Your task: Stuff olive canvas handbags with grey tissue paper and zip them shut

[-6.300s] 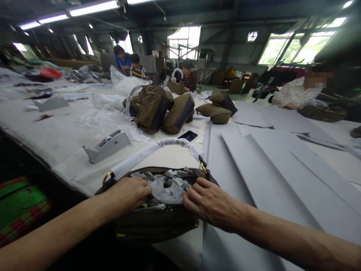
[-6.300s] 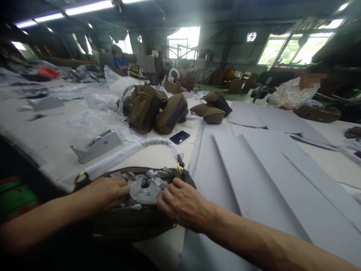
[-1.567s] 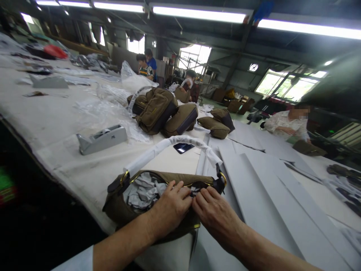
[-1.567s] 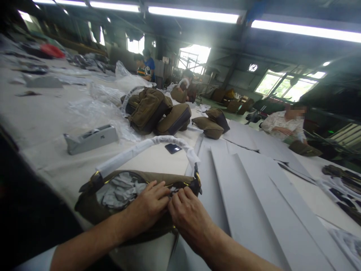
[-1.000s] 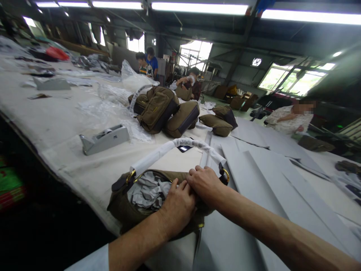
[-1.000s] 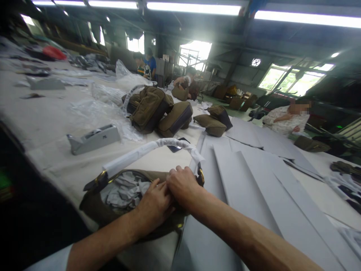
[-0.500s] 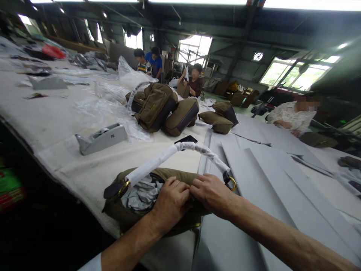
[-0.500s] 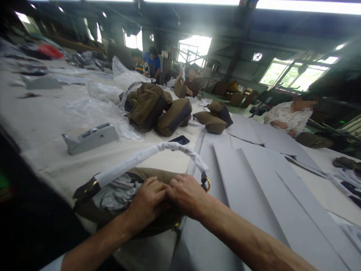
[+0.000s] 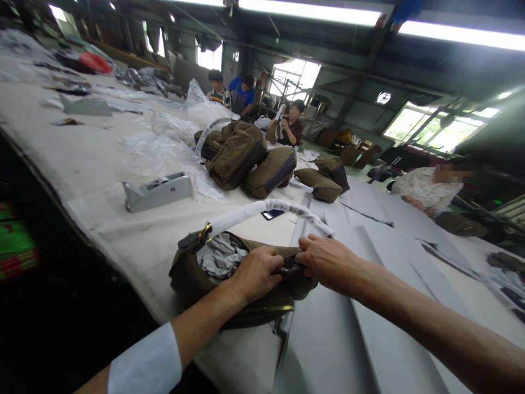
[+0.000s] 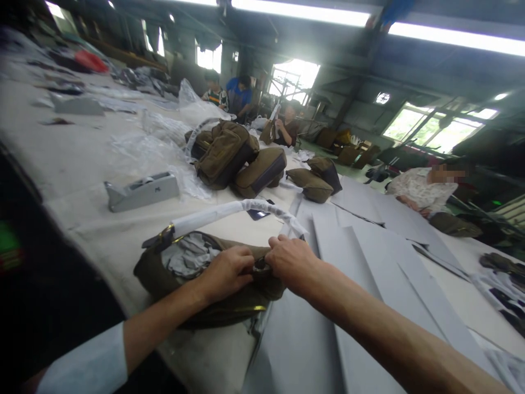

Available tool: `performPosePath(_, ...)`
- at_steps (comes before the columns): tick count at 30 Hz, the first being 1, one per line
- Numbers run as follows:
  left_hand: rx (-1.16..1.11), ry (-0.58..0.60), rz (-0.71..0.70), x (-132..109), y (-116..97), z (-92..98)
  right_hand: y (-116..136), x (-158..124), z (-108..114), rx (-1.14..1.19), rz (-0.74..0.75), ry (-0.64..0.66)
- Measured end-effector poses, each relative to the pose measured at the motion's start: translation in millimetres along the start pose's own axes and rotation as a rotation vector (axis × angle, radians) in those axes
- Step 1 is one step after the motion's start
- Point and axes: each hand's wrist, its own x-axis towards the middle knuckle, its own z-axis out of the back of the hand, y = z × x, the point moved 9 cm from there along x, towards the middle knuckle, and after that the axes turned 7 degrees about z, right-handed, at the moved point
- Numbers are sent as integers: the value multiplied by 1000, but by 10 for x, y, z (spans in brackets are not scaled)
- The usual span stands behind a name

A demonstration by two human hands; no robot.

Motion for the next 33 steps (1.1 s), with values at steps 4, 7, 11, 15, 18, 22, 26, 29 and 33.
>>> performPosePath(4,69,10,-120,-32,-113,-7,46,46,-34,-27,-22,63)
performPosePath(7,171,30,-185,-32,-150,-70,-1,68,-36,-98,-70,59)
performPosePath(11,181,26,-204,-27,-128,-104,-159,77,-58,-40,-68,109)
performPosePath(15,214,3,-225,-24,-135,-101,-291,20,-4,203,18,13)
performPosePath(18,179,-18,-260,-14,-217,-115,-380,-68,-26,224,-58,-70)
performPosePath(22,89,-34,-245,40,-300,-148,-378,-163,-80,189,-151,-114)
performPosePath(26,63,-20,-157,142,-272,-162,-308,-182,1,299,-110,-189)
performPosePath(29,21,-13,-115,196,-248,-148,-249,-173,24,272,-73,-192)
performPosePath(33,-41,-4,-84,223,-218,-143,-238,-152,-66,179,-96,-166)
